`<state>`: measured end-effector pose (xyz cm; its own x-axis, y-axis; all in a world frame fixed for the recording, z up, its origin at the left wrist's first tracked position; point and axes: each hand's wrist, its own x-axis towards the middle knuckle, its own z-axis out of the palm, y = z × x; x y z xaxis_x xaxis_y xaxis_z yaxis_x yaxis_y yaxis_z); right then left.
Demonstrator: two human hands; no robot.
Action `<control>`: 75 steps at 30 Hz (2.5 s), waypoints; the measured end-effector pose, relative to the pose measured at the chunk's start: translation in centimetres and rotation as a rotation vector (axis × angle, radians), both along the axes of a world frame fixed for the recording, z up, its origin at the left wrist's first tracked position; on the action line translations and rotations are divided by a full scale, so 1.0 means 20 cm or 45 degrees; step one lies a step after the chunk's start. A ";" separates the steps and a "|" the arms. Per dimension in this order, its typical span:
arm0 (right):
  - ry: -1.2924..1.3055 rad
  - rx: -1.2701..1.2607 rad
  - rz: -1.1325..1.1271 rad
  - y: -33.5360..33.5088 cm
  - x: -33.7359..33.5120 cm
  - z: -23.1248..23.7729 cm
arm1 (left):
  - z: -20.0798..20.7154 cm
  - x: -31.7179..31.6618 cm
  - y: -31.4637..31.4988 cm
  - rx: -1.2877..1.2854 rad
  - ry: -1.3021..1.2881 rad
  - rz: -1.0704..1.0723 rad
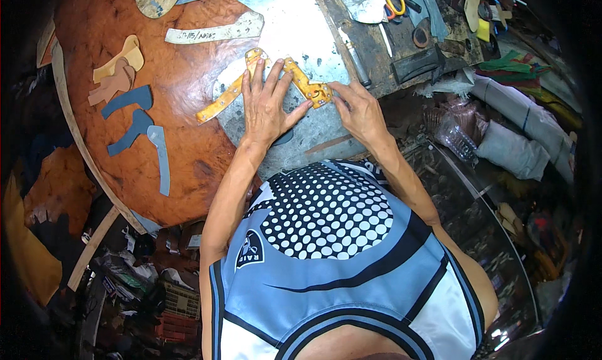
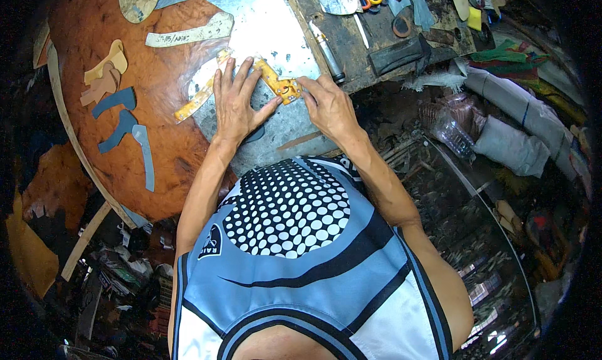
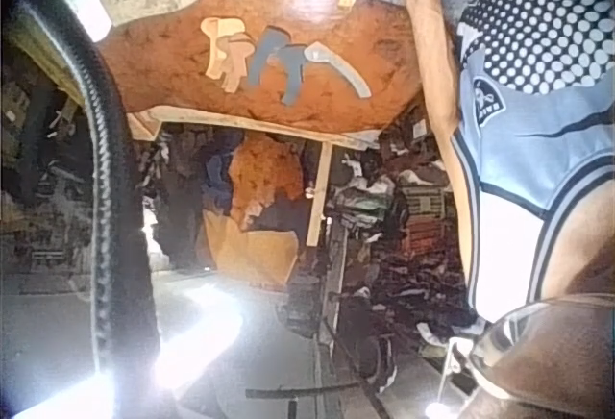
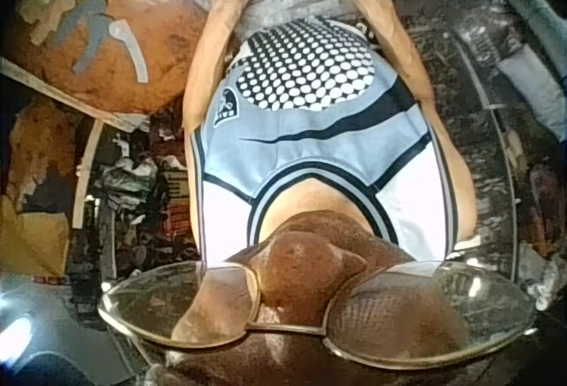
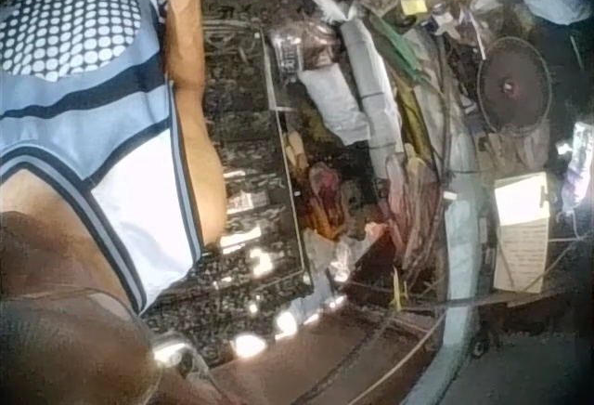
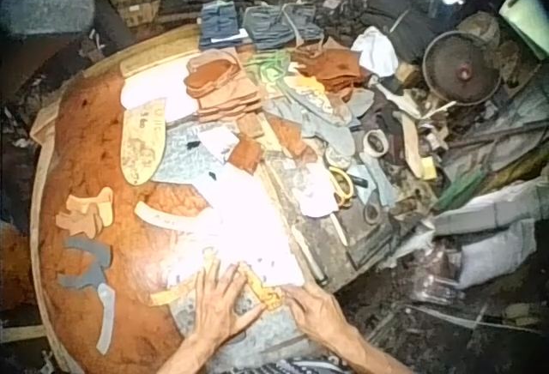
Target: Cutting leather pieces from a hide and marking them using templates.
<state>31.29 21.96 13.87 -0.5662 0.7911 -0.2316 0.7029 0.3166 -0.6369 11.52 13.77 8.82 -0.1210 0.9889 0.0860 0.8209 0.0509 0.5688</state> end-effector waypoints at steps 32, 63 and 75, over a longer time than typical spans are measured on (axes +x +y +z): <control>-0.640 0.403 -0.154 0.71 0.29 -0.09 | 0.10 0.09 0.04 -0.034 0.042 0.073; 0.423 0.041 -0.077 0.04 -0.18 -0.12 | 0.04 0.10 0.00 -0.040 -0.044 0.137; 0.452 0.046 -0.105 0.03 -0.15 -0.17 | 0.06 0.10 0.00 -0.049 -0.017 0.144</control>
